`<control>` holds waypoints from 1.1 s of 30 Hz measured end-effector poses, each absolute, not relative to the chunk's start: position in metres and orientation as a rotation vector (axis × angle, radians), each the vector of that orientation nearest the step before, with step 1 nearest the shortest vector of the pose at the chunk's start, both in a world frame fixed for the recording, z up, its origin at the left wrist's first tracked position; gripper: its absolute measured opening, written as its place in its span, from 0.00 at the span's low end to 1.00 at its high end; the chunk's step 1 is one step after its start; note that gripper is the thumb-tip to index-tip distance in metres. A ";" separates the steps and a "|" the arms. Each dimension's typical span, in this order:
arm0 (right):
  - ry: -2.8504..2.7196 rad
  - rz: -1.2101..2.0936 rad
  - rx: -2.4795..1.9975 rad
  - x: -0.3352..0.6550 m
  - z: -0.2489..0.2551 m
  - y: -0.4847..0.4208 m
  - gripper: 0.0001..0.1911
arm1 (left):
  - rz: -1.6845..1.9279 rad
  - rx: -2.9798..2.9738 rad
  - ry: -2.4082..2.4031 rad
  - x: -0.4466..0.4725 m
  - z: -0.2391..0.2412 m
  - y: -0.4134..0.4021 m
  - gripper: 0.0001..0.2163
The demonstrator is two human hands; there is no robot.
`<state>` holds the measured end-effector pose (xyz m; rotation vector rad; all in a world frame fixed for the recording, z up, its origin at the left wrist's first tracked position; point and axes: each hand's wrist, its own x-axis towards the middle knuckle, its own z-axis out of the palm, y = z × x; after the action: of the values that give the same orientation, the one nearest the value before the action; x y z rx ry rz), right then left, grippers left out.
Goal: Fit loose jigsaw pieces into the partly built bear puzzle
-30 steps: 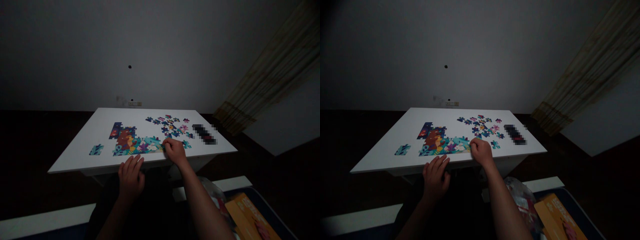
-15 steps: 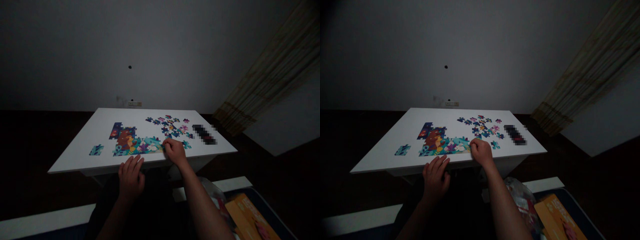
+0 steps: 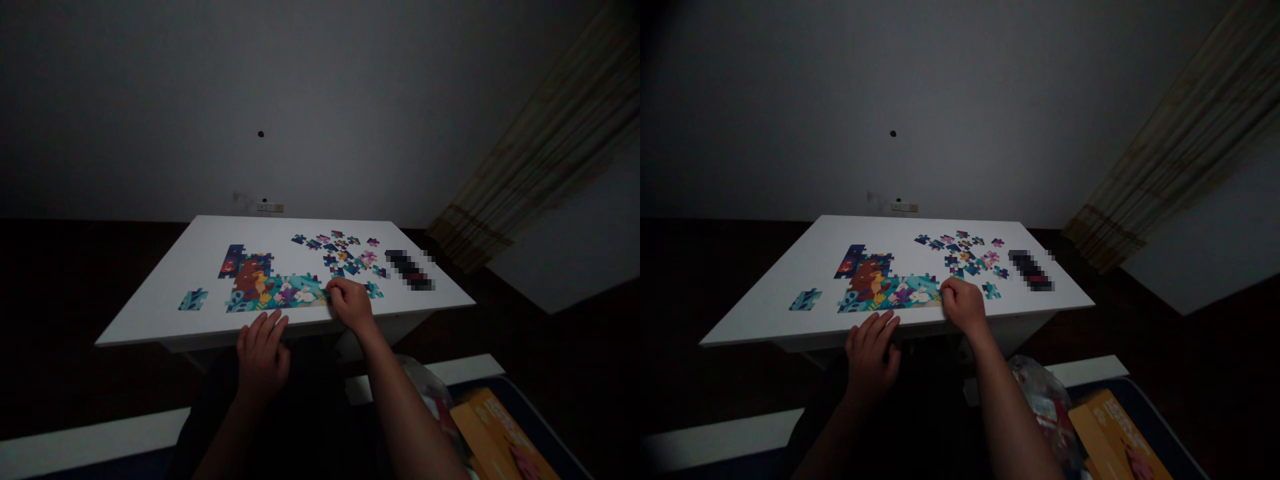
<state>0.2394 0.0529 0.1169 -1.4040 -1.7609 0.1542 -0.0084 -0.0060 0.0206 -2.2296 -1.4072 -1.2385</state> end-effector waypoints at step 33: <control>-1.776 0.146 -1.445 0.239 0.119 0.052 0.14 | -1.235 -2.250 -1.478 -0.008 0.016 -0.007 0.32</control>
<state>0.2393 0.0516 0.1190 -1.4454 -1.7759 0.1456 -0.0079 -0.0066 0.0157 -2.2502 -1.4778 -1.2346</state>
